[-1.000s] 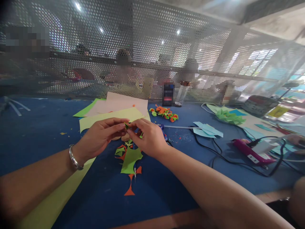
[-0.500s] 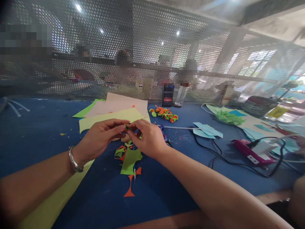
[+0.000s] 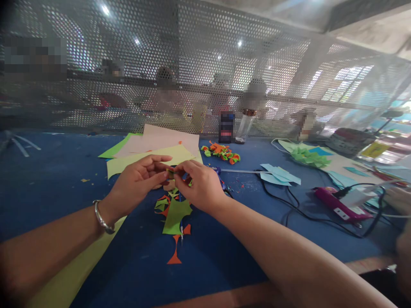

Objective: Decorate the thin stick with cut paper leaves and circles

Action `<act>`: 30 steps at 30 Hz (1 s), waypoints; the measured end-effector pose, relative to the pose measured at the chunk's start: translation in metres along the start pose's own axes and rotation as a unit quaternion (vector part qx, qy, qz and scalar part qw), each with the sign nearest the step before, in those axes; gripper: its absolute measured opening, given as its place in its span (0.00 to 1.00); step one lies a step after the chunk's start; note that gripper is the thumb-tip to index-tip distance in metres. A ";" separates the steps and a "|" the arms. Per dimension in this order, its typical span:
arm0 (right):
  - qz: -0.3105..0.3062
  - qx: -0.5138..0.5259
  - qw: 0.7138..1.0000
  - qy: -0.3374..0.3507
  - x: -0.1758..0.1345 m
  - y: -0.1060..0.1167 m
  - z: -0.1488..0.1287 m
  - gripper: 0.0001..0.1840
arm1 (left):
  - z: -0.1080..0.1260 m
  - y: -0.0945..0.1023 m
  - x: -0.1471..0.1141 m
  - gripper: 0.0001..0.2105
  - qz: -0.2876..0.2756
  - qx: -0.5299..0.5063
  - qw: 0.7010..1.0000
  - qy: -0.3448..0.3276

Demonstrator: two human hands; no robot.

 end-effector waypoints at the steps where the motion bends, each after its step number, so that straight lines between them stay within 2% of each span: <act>1: 0.001 0.000 1.000 0.001 0.000 0.000 0.000 0.05 | 0.001 0.000 0.000 0.21 0.002 -0.001 1.000 0.002; 9: 0.016 -0.012 1.000 -0.001 0.000 0.000 -0.001 0.04 | 0.003 -0.002 0.000 0.24 -0.009 -0.042 0.999 0.012; 14: 0.013 -0.010 1.000 -0.002 0.000 0.000 -0.003 0.04 | 0.004 -0.002 -0.001 0.23 0.007 -0.026 0.999 0.017; 21: 0.023 -0.006 1.000 -0.008 0.000 0.002 -0.003 0.04 | 0.003 -0.003 -0.002 0.20 0.003 -0.072 0.997 0.024; 30: 0.025 0.013 0.999 -0.016 0.000 0.004 0.000 0.05 | -0.001 -0.004 0.001 0.16 -0.026 -0.091 0.995 0.014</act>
Point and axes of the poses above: each hand's wrist, its own x-axis towards the middle knuckle, its own y-axis out of the back of the hand, z = x × y, the point moved 2 cm from there along x, towards the middle knuckle, and after that the axes turned 1 degree about -y, right-handed, at the moved point
